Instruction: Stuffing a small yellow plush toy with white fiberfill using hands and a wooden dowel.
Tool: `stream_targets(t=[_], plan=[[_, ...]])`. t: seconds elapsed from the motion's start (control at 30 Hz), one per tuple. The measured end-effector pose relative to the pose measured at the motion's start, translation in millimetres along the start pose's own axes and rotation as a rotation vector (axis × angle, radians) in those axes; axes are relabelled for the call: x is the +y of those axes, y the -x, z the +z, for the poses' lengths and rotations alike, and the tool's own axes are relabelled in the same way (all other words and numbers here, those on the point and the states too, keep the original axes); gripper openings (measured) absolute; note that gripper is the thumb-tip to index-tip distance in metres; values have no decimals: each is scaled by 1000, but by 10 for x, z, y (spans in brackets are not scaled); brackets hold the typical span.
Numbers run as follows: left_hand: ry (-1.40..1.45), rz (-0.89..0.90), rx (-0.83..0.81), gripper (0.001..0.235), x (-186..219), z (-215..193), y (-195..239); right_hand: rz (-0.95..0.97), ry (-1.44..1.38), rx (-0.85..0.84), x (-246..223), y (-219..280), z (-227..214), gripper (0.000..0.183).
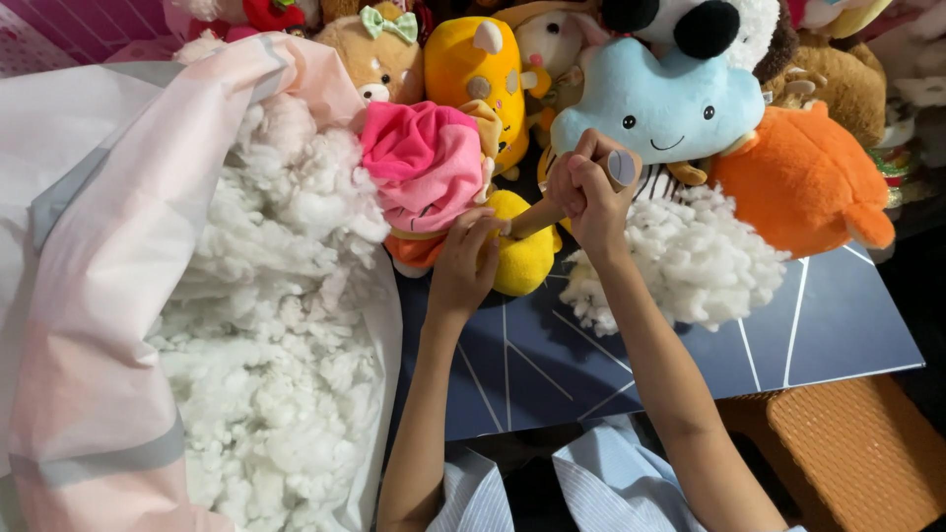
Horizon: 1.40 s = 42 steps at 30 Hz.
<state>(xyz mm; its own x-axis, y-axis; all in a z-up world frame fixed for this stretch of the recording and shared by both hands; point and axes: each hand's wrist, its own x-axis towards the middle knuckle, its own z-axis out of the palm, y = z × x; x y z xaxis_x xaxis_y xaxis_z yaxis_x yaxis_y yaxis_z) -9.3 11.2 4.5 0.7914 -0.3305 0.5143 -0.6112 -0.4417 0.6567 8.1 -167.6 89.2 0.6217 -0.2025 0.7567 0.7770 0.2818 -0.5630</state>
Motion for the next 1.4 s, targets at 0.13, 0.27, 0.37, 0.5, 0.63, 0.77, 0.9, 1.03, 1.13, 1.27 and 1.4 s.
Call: stream_targets(t=[0.13,0.27,0.37,0.5,0.63,0.77,0.9,1.03,1.13,1.27,1.4], plan=[[-141,87,32,10,-74,133,20,16,-10,11,7,-1,-17,37],[-218,174,145,12,-59,217,40,33,2,15,-26,0,-19,36],[-267,190,186,14,-43,226,58,37,-4,6,-25,13,-37,35],[-310,199,185,16,80,106,56,16,58,-5,-108,16,58,36],[-303,218,234,16,63,101,47,19,21,-5,-271,-66,40,31],[-241,196,244,15,64,73,55,38,-85,-24,-377,-98,-40,32],[-215,210,252,19,-14,93,61,9,-41,-63,-221,-72,55,34],[-173,176,190,20,72,10,63,5,-58,-68,-160,-40,39,32],[58,-11,167,23,45,10,66,26,-107,-62,-57,-6,-64,32],[56,-51,114,30,30,-32,69,70,-153,-65,-4,-11,-230,31],[54,-36,105,33,22,-32,68,107,-139,-23,-3,-31,-259,31]])
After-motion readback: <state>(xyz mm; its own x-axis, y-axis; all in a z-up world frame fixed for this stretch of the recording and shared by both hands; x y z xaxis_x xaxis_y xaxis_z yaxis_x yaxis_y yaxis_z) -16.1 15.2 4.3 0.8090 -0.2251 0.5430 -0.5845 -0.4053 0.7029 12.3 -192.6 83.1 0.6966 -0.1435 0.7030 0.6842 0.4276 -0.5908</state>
